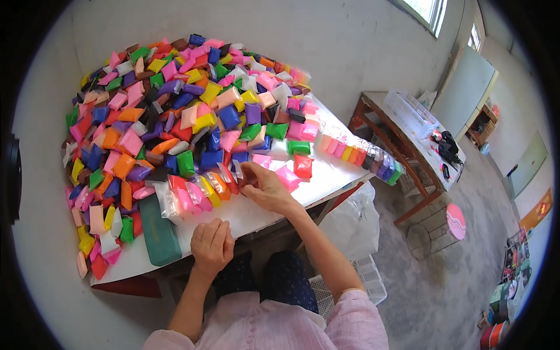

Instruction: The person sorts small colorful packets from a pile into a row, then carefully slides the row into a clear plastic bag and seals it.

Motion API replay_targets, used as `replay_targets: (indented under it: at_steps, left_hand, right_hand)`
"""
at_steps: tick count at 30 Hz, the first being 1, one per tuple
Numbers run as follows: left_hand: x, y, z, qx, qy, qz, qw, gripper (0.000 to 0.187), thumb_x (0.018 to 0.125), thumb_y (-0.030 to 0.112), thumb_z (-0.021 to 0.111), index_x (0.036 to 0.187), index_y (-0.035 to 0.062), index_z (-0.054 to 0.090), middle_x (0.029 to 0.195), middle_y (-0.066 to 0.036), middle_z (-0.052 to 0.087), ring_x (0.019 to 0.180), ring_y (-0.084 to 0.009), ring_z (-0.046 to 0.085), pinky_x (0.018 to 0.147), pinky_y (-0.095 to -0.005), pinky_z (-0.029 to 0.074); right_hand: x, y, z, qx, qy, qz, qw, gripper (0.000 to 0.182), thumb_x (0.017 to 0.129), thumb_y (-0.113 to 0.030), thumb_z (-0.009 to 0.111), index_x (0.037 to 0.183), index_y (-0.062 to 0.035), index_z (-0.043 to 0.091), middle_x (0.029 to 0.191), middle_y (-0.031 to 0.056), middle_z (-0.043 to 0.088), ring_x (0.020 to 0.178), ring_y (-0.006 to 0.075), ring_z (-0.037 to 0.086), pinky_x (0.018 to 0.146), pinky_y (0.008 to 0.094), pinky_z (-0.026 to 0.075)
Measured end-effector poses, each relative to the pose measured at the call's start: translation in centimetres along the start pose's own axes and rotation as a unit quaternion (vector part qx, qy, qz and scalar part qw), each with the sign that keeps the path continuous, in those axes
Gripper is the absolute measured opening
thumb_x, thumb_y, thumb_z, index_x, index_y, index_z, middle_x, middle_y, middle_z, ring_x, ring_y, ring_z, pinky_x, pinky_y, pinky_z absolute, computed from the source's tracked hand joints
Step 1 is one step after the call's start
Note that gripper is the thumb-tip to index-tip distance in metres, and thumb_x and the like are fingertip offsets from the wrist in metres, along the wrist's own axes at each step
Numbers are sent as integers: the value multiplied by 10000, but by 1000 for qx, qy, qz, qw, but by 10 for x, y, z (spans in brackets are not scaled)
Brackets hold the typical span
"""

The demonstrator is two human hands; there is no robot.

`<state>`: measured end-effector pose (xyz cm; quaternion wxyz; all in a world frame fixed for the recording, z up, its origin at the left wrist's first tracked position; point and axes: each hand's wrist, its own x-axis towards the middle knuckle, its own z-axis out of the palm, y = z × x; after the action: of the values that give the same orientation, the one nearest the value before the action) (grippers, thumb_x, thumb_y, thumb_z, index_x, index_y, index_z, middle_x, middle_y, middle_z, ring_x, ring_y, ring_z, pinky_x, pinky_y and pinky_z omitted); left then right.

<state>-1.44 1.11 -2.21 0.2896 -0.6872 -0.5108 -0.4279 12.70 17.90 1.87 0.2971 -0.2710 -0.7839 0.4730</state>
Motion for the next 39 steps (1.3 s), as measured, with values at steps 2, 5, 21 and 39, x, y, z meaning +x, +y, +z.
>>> replay_targets:
  at_steps: [2, 5, 21, 39]
  left_hand:
    - [-1, 2, -1, 10, -17, 3, 1000, 186, 814, 81, 681, 971, -14, 653, 928, -130, 624, 719, -268, 572, 661, -376, 481]
    - [-1, 3, 0, 5, -24, -3, 1000, 179, 803, 55, 676, 966, -17, 651, 927, -136, 625, 726, -276, 575, 659, -387, 481]
    - [64, 10, -29, -141, 46, -207, 967, 121, 862, -44, 584, 963, -31, 649, 961, -154, 643, 907, -324, 602, 828, -397, 473]
    - [2, -3, -18, -65, -26, -41, 997, 259, 725, -68, 637, 983, -42, 646, 949, -173, 630, 790, -345, 595, 711, -435, 483]
  right_hand:
    - [4, 2, -1, 3, 4, -26, 1000, 565, 849, -46, 622, 1398, -6, 493, 1072, 60, 652, 928, 129, 651, 856, 282, 530]
    - [6, 4, 0, 34, -1, -46, 998, 577, 852, -33, 607, 1417, -23, 492, 1061, 54, 660, 918, 117, 649, 844, 276, 530]
    - [3, 14, 17, -114, 80, -136, 981, 590, 829, -23, 585, 1407, 9, 471, 1100, 228, 627, 993, 342, 634, 891, 386, 498]
    - [-9, 14, 31, -225, 173, -193, 939, 553, 858, -23, 609, 1396, 5, 482, 1146, 237, 592, 1018, 400, 611, 874, 440, 506]
